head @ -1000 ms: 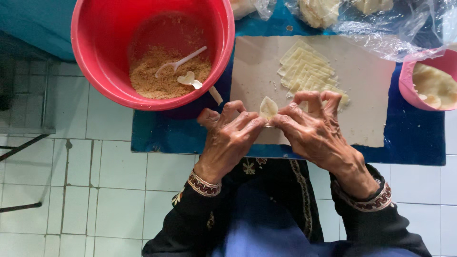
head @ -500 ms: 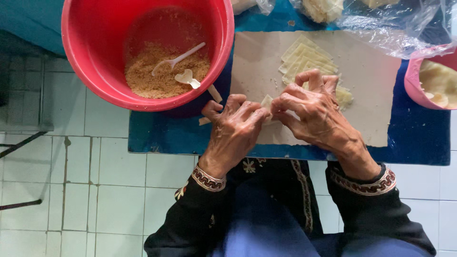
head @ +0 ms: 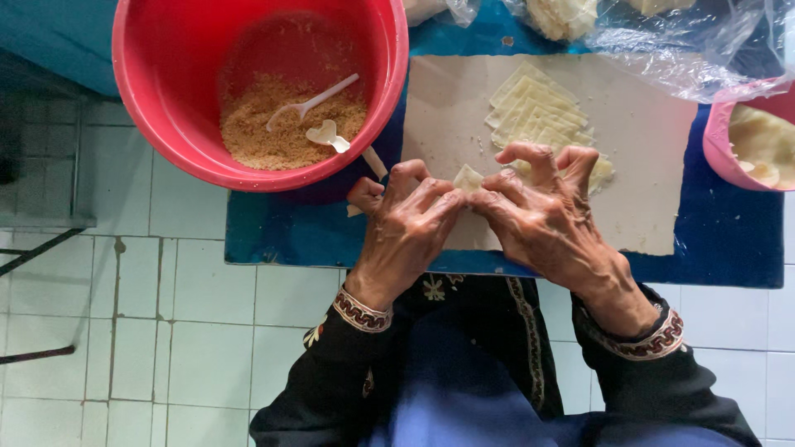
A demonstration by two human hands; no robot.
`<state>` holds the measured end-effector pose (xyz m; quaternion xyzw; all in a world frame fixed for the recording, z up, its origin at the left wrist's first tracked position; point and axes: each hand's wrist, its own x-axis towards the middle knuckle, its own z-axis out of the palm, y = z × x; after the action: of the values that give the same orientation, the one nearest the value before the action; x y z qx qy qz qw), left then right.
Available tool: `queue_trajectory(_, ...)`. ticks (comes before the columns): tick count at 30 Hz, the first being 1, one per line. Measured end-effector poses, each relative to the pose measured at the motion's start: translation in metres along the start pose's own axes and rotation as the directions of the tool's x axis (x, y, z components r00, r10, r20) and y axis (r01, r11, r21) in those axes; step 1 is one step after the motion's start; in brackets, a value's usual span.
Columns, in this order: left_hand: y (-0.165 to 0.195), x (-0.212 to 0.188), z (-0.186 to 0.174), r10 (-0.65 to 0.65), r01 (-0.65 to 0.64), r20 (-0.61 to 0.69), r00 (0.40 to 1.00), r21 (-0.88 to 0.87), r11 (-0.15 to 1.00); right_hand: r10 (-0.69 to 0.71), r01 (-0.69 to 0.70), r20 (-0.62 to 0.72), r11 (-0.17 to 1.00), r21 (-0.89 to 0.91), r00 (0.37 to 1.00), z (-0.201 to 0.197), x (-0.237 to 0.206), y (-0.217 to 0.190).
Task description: The person spoons a brown sugar mixture from a red basin onto small square dough wrappers and folds each wrapper over the filling by hand, setting the folded pieces on the table. They repeat this cycle for a series of wrappers, occasionally reaching into a plastic bag for more dough pieces.
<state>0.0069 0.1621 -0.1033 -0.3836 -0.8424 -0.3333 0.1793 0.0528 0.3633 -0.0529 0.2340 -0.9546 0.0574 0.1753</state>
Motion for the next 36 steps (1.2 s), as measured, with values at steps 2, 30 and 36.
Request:
queue_trajectory(2, 0.001, -0.001, -0.002, 0.009, -0.008, -0.023, 1.000, 0.039, 0.999, -0.002, 0.002, -0.004, 0.997, 0.081, 1.000, 0.004, 0.002, 0.005)
queue_trajectory(30, 0.000, -0.001, 0.004, 0.006, -0.008, 0.010, 1.000, 0.150, 0.989, 0.040, -0.050, -0.072, 0.988, -0.144, 0.997, 0.007, -0.007, -0.005)
queue_trajectory(36, 0.001, -0.002, 0.006, -0.002, 0.003, -0.007, 1.000, 0.161, 0.987, 0.061, -0.066, -0.038, 0.989, -0.134, 0.997, 0.011, -0.006, -0.005)
